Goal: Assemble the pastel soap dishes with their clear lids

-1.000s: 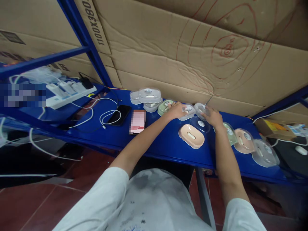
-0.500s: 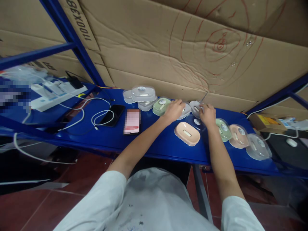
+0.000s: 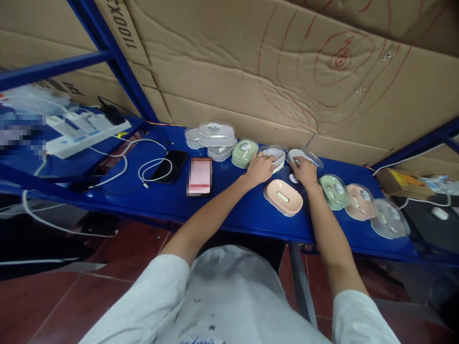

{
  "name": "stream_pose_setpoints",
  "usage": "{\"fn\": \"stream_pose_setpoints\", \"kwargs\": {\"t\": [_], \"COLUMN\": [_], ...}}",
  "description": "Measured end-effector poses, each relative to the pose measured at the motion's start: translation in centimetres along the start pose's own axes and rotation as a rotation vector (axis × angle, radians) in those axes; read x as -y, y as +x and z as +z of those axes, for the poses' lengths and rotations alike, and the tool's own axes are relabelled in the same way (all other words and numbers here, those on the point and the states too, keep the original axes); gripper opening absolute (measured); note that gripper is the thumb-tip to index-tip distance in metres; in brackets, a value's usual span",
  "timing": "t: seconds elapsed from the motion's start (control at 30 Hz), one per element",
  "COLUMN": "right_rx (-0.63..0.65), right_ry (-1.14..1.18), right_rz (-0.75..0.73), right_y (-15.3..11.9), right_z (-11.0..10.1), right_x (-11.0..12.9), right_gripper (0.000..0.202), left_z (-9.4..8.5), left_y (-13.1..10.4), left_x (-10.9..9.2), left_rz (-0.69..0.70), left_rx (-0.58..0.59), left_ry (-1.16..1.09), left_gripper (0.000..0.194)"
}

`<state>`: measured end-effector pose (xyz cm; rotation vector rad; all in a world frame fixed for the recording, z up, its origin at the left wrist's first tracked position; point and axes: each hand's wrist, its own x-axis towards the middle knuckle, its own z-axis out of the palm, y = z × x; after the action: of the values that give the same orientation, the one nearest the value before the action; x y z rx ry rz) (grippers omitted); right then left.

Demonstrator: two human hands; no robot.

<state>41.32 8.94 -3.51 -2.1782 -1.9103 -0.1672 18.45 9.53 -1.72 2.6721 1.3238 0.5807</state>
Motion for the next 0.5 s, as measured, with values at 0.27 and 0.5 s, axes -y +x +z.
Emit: {"fn": "stream_pose_setpoints", "kwargs": {"t": [0.27,0.5], "right_rx": [-0.079,-0.142], "right_ry": [0.046,0.152], "right_rz": [-0.026,-0.170], "right_y": [-0.1,-0.4], "right_z": [-0.7,-0.9], "right_x": [-0.2,1.0], "right_gripper": [0.052,0.052], "left_z": [-0.6,-2.3], "left_y": [0.0,-1.0], "left_x": [0.3,1.9], "left_rz": [0.001,-0.167], "left_rx": [-0.089,-0.178], "left_ry": [-0.062,0.076], "left_gripper": [0.040,0.049]}}
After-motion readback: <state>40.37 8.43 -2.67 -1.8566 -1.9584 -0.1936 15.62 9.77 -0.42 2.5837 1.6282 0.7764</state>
